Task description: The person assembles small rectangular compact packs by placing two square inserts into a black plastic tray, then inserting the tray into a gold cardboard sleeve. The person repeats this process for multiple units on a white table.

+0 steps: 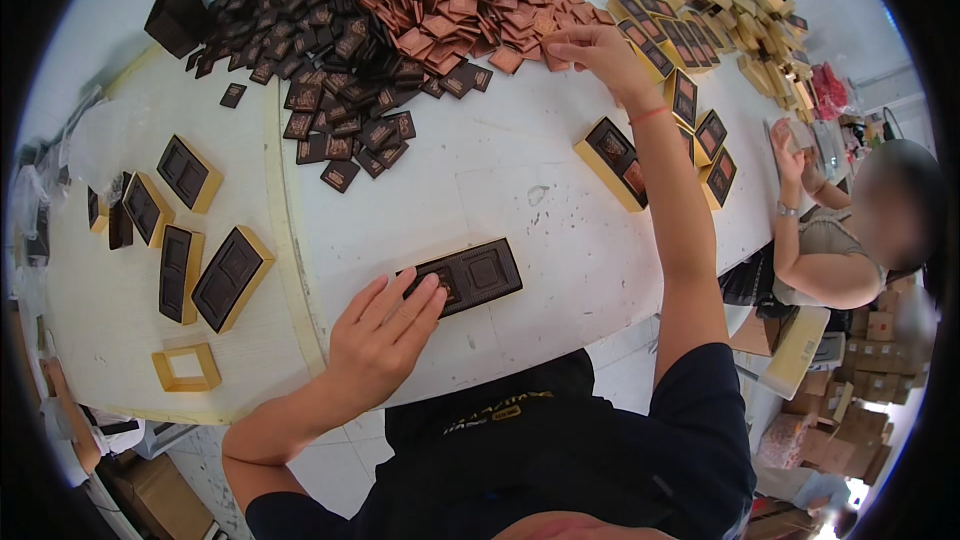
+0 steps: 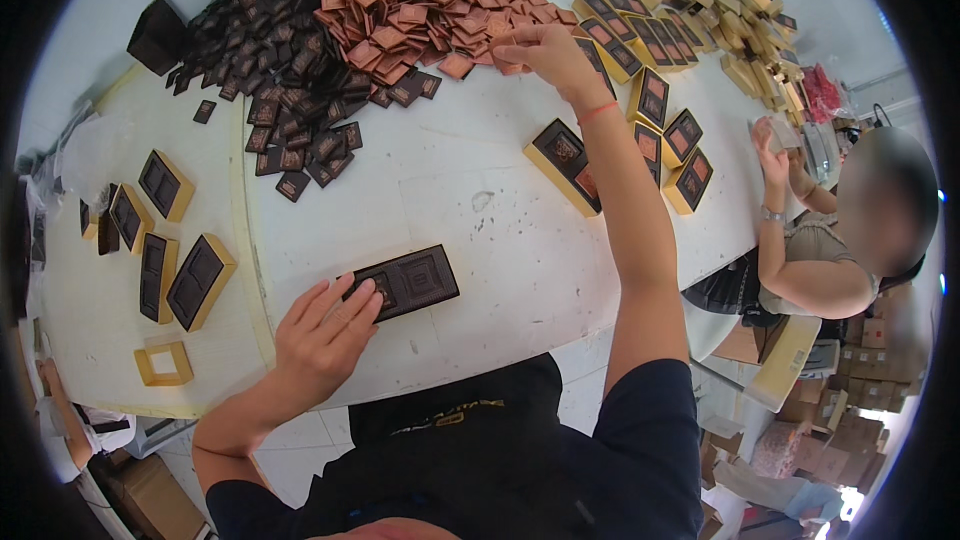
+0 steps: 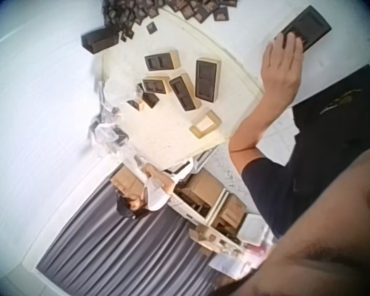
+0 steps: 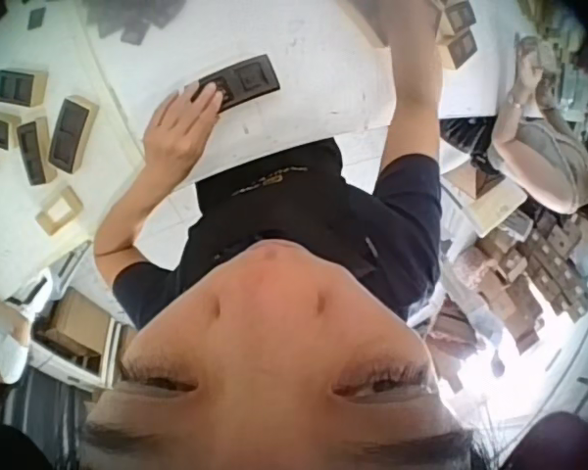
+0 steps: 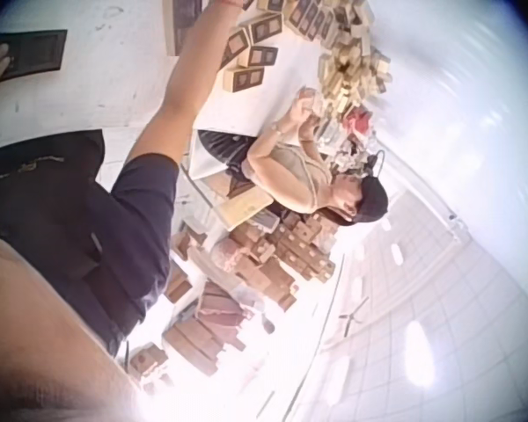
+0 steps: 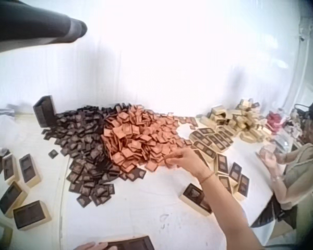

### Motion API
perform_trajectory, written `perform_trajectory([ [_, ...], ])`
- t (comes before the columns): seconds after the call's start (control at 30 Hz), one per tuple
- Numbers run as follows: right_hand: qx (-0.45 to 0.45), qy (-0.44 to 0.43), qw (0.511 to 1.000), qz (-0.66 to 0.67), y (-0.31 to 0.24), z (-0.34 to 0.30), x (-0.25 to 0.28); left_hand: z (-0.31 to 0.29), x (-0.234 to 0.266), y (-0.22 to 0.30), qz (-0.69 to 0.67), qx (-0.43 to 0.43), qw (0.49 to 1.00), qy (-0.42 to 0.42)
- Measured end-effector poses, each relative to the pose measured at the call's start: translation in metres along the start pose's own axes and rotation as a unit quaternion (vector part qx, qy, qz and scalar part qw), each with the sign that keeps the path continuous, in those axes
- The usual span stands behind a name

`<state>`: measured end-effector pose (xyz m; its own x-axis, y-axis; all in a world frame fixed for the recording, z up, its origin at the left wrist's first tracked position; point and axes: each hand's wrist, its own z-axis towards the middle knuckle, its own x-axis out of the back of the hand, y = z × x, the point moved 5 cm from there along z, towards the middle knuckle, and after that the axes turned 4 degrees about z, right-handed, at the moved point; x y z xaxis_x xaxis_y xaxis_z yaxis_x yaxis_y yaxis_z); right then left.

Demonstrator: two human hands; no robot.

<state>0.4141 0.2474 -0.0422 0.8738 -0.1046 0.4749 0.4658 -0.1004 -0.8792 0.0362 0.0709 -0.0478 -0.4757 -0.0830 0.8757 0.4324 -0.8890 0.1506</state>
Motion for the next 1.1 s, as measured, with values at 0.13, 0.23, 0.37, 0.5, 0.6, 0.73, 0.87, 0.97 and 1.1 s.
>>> perform_trajectory([
  [0.13, 0.12, -0.093, 0.986, 0.061, -0.049, -0.07, -0.041, -0.002, 0.0, -0.001, 0.004, -0.003, 1.0, 0.017],
  [0.23, 0.109, -0.162, 0.981, 0.001, -0.076, -0.135, -0.072, 0.0, 0.003, -0.001, 0.002, 0.004, 1.0, 0.008],
  [0.37, 0.122, -0.332, 0.931, 0.091, -0.074, -0.181, -0.101, -0.005, -0.002, -0.001, -0.016, 0.007, 0.999, 0.027],
  [0.5, 0.047, -0.271, 0.96, 0.056, -0.066, -0.189, -0.118, -0.002, -0.001, -0.002, -0.026, 0.006, 0.999, 0.043],
  [0.6, 0.054, -0.268, 0.962, -0.002, -0.07, -0.186, -0.12, -0.003, -0.002, -0.002, -0.031, 0.016, 0.998, 0.051],
  [0.73, 0.194, -0.238, 0.95, -0.052, -0.065, -0.187, -0.128, -0.001, -0.003, -0.003, -0.034, 0.016, 0.997, 0.062],
  [0.87, 0.257, -0.184, 0.942, -0.113, -0.067, -0.192, -0.125, -0.002, -0.002, -0.003, -0.04, 0.02, 0.998, 0.049],
  [0.97, 0.319, -0.166, 0.904, -0.232, -0.077, -0.207, -0.127, -0.003, -0.001, -0.003, -0.031, 0.014, 0.998, 0.052],
  [1.1, 0.41, -0.119, 0.852, -0.303, -0.087, -0.236, -0.142, -0.005, -0.004, 0.006, 0.012, -0.014, 0.999, 0.036],
])
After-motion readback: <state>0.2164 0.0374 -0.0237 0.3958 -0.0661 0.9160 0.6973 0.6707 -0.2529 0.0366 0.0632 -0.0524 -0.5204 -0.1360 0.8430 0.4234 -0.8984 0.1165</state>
